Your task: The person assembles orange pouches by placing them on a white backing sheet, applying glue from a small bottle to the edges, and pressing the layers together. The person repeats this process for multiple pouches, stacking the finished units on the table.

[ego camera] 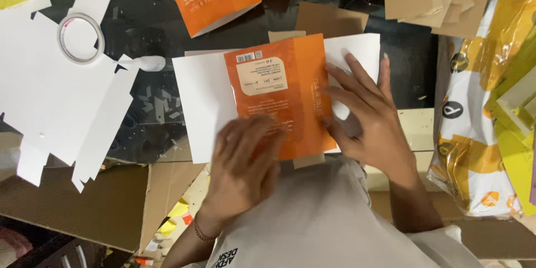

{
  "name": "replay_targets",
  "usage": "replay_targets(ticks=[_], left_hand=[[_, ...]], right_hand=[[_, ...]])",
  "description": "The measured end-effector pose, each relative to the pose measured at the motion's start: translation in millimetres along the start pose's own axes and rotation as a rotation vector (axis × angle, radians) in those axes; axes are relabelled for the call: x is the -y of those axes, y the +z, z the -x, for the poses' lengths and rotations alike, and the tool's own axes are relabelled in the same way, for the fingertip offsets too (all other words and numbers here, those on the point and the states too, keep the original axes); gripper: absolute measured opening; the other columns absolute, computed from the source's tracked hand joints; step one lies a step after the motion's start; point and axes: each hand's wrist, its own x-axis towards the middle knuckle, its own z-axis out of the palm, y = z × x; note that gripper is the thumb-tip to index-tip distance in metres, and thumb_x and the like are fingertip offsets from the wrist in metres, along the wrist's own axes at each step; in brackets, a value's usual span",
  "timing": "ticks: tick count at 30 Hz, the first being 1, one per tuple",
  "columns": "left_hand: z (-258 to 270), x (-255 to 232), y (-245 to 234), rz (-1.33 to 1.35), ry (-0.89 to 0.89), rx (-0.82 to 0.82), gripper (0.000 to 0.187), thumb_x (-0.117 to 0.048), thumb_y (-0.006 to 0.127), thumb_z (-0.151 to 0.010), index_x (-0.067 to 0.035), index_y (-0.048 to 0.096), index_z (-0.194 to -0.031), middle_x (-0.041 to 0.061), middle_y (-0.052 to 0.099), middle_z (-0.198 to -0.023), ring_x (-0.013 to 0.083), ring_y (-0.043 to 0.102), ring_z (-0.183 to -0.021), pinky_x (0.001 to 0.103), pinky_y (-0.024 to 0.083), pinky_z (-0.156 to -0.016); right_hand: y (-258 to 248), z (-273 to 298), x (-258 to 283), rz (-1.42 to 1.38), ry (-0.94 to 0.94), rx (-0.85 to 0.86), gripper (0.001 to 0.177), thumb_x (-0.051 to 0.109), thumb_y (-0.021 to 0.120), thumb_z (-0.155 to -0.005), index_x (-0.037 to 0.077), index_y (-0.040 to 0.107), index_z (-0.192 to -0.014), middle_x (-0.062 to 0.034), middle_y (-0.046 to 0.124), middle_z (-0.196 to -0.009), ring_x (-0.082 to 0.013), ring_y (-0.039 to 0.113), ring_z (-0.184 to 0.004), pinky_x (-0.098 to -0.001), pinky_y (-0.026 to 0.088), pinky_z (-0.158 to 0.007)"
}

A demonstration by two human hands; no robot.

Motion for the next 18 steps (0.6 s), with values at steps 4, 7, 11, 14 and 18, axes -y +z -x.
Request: replay_targets(ticks=[4,7,11,14,18], left_hand=[[-18.9,17.0,-10.0,-0.039,-0.087,-0.073,0.036,0.000,0.062,-0.095,-0.002,0.063,-0.130,0.021,0.064,-0.134,0.0396,0.063,-0.125,0.057,0.051,-0.109],[-36.9,35.2,-14.0,-0.094,-0.104,-0.077,0.030,-0.012,0.058,-0.107,0.002,0.059,-0.134,0.022,0.059,-0.138,0.0418,0.061,-0.128,0.053,0.052,-0.106],[-50.9,57.3,-4.5,-0.136,-0.114,-0.009,0.044,-0.023,0.055,-0.109,-0.001,0.049,-0.147,0.019,0.054,-0.149,0.0406,0.055,-0.138,0.054,0.047,-0.114],[-59.2,59.6,-3.1,-0.107,-0.133,0.022,0.045,-0.025,0.057,-0.107,0.000,0.052,-0.143,0.016,0.056,-0.139,0.0372,0.056,-0.129,0.051,0.047,-0.108],[-56.4,59.4,2.0,-0.072,-0.179,0.001,0.038,-0.024,0.061,-0.105,-0.002,0.058,-0.136,0.015,0.056,-0.127,0.0348,0.060,-0.114,0.048,0.050,-0.097]], right_hand=[[-3.3,6.7,10.5,-0.001,0.075,-0.109,0.025,0.004,0.068,-0.095,0.002,0.066,-0.119,-0.0173,0.066,-0.140,-0.0412,0.053,-0.146,-0.0677,0.015,-0.132],[-2.8,21.7,14.0,0.087,0.034,-0.251,0.014,-0.002,0.063,-0.097,-0.002,0.067,-0.110,-0.0175,0.072,-0.116,-0.0351,0.069,-0.110,-0.0565,0.048,-0.111],[-3.2,40.3,29.8,0.139,0.175,-0.166,0.027,0.004,0.069,-0.095,0.008,0.062,-0.069,-0.0030,0.065,-0.067,-0.0181,0.056,-0.057,-0.0357,0.042,-0.063],[-8.5,32.0,56.0,0.148,0.659,0.244,0.018,0.036,0.065,-0.087,0.022,0.072,-0.080,0.0026,0.070,-0.062,-0.0102,0.060,-0.057,-0.0276,0.044,-0.063],[9.1,71.2,49.5,-0.006,1.000,0.436,0.028,0.052,0.081,-0.077,0.025,0.083,-0.082,0.0069,0.070,-0.051,-0.0075,0.062,-0.052,-0.0226,0.052,-0.065]])
